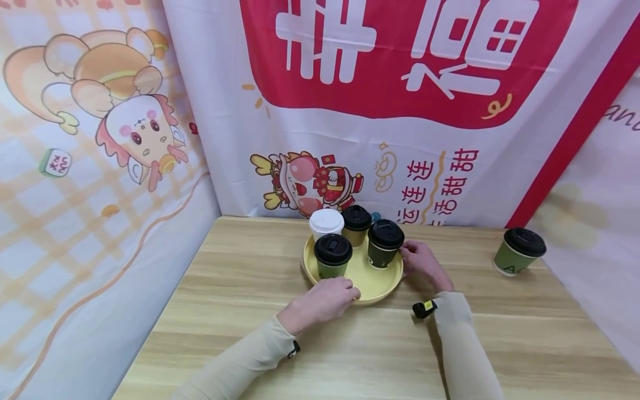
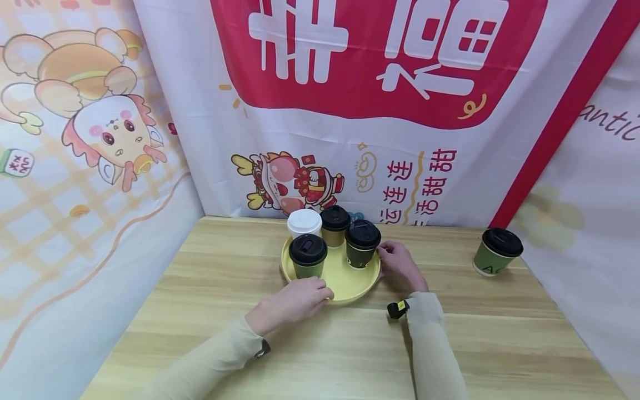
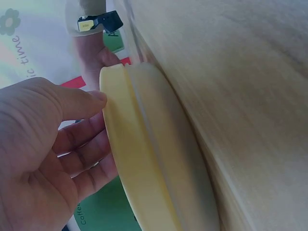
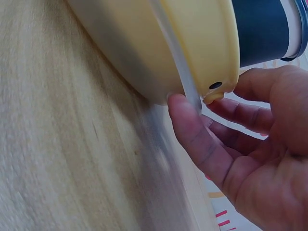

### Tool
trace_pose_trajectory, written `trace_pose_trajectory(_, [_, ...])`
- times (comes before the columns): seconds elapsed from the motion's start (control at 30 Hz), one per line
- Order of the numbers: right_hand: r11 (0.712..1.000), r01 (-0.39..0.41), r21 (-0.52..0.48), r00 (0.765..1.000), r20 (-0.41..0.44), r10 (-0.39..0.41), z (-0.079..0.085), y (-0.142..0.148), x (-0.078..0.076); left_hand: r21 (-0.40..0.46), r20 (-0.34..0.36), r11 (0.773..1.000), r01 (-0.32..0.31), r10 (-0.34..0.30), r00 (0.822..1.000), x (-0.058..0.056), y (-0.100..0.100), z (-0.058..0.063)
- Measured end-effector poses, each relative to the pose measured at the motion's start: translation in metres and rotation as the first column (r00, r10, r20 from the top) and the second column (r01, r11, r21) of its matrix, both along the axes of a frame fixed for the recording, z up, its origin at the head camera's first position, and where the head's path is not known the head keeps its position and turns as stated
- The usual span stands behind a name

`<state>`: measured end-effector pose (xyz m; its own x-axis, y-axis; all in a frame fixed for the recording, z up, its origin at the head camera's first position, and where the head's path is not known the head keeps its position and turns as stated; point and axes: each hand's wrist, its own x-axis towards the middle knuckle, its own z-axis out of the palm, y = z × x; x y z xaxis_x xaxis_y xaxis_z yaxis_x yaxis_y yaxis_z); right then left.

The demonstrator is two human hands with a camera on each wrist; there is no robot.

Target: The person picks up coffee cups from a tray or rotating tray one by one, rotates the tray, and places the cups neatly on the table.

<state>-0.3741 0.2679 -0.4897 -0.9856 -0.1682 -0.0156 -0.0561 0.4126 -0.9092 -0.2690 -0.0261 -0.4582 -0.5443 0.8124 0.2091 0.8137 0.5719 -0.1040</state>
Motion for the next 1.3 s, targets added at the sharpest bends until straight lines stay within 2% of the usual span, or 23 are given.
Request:
trace_pose_trajectory(0.2, [1.0, 0.002, -0.03, 1.0, 0.002, -0.002, -0.003, 0.001, 0.001, 0.017, -0.015, 1.0, 0.001, 0.0, 1.0, -0.001, -0.002, -0.002])
trace_pose_trajectory(0.33, [0.999, -0.003, -0.043, 1.0, 0.011, 0.003, -0.003, 0.0, 0.004, 0.033, 0.014, 0.999, -0.01, 0.01, 1.0, -0.001, -0.007, -0.003])
trace_pose_trajectory(0.6, [0.999, 0.034, -0.042, 0.999, 0.032, -0.033, -0.005, -0.001, 0.004, 0.027, 0.066, 1.0, 0.015, -0.017, 0.998, -0.004, -0.019, 0.001])
trace_pose_trajectory(0.73, [0.997, 0.023, -0.075, 0.999, 0.026, -0.021, 0.001, -0.001, 0.003, 0.039, 0.076, 0.999, 0.01, -0.013, 0.997, -0.009, -0.025, 0.004])
trace_pose_trajectory(0.87, [0.995, -0.011, -0.097, 0.998, 0.053, 0.016, 0.012, -0.003, 0.007, 0.037, 0.095, 0.999, 0.013, -0.016, 0.995, -0.013, -0.032, 0.003])
trace_pose_trajectory(1.07, [0.996, -0.044, -0.075, 0.998, 0.043, 0.047, 0.025, -0.006, 0.016, 0.041, 0.11, 0.999, 0.032, -0.036, 0.993, -0.017, -0.04, 0.006])
trace_pose_trajectory(1.2, [0.995, -0.057, -0.087, 0.996, 0.066, 0.063, 0.021, -0.004, 0.015, 0.032, 0.156, 0.998, 0.048, -0.053, 0.986, -0.02, -0.042, 0.011])
trace_pose_trajectory(1.3, [0.996, -0.036, -0.088, 0.997, 0.069, 0.042, 0.009, -0.001, 0.007, 0.025, 0.185, 0.999, 0.04, -0.044, 0.982, -0.022, -0.042, 0.014])
